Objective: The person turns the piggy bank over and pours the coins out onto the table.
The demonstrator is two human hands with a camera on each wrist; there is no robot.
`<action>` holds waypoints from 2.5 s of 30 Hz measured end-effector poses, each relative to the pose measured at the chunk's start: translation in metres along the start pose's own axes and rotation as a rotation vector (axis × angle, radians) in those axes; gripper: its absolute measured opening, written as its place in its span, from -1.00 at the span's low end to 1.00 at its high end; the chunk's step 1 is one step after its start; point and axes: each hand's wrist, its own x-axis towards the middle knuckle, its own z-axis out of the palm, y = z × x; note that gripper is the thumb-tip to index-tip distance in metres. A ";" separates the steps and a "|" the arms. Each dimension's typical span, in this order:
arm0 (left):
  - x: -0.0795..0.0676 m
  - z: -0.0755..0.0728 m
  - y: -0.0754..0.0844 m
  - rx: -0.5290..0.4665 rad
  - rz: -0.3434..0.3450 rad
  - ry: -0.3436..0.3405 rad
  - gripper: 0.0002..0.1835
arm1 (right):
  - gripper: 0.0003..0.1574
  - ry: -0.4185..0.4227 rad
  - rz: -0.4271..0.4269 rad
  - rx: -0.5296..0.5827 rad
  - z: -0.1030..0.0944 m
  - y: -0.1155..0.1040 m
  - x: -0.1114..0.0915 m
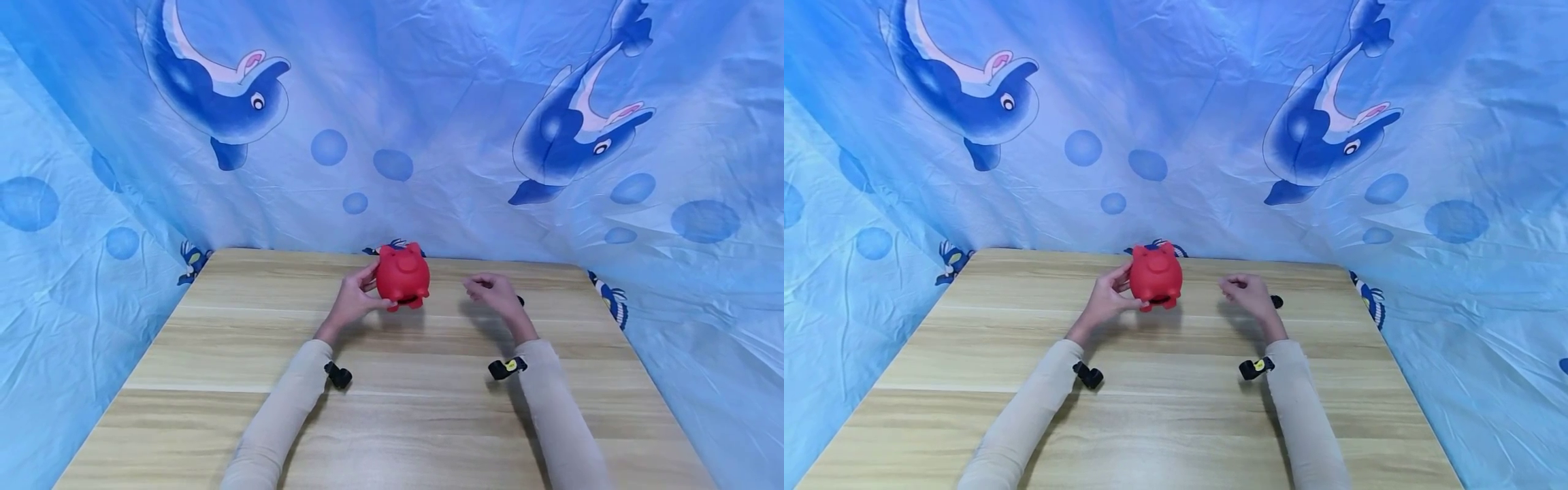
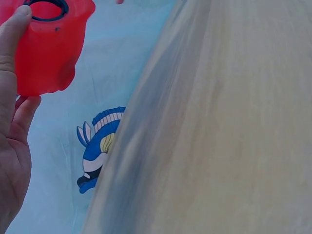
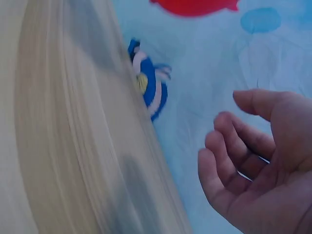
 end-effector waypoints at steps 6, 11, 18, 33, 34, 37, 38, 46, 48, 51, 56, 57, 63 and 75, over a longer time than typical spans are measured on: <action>-0.001 0.004 -0.003 0.012 0.004 -0.019 -0.02 | -0.18 -0.139 0.024 0.120 0.023 -0.010 0.001; -0.001 0.007 -0.004 -0.017 0.007 -0.030 -0.03 | -0.12 -0.287 0.003 0.200 0.038 -0.018 0.002; -0.001 0.010 -0.005 -0.021 -0.011 -0.037 -0.03 | 0.06 -0.326 0.026 0.224 0.051 -0.026 0.007; -0.004 0.011 -0.008 0.030 -0.012 -0.050 -0.06 | -0.04 -0.346 0.063 0.214 0.058 -0.032 0.012; -0.003 0.010 -0.008 0.024 -0.014 -0.049 -0.06 | -0.06 -0.349 0.065 0.215 0.058 -0.032 0.013; -0.002 0.010 -0.008 0.004 -0.024 -0.052 -0.06 | -0.05 -0.370 0.070 0.228 0.059 -0.032 0.013; -0.002 0.010 -0.008 -0.003 -0.028 -0.053 -0.06 | -0.04 -0.378 0.071 0.237 0.059 -0.032 0.013; -0.001 0.010 -0.006 0.022 -0.058 -0.051 -0.03 | -0.05 -0.395 0.053 0.273 0.060 -0.031 0.014; -0.001 0.010 -0.007 0.030 -0.068 -0.056 -0.02 | -0.08 -0.393 0.054 0.269 0.060 -0.030 0.015; -0.001 0.010 -0.008 0.035 -0.089 -0.065 -0.01 | -0.10 -0.391 0.054 0.260 0.061 -0.029 0.015; -0.001 0.009 -0.005 0.037 -0.101 -0.077 0.01 | -0.12 -0.366 0.059 0.254 0.061 -0.028 0.014; -0.001 0.009 -0.004 0.036 -0.100 -0.074 0.00 | -0.13 -0.360 0.060 0.258 0.062 -0.028 0.013; 0.002 0.007 0.001 0.029 -0.081 -0.061 -0.09 | -0.12 -0.326 0.045 0.278 0.064 -0.027 0.012; 0.000 0.001 0.006 0.038 -0.116 -0.158 0.03 | -0.22 -0.284 -0.002 0.278 0.067 -0.022 0.015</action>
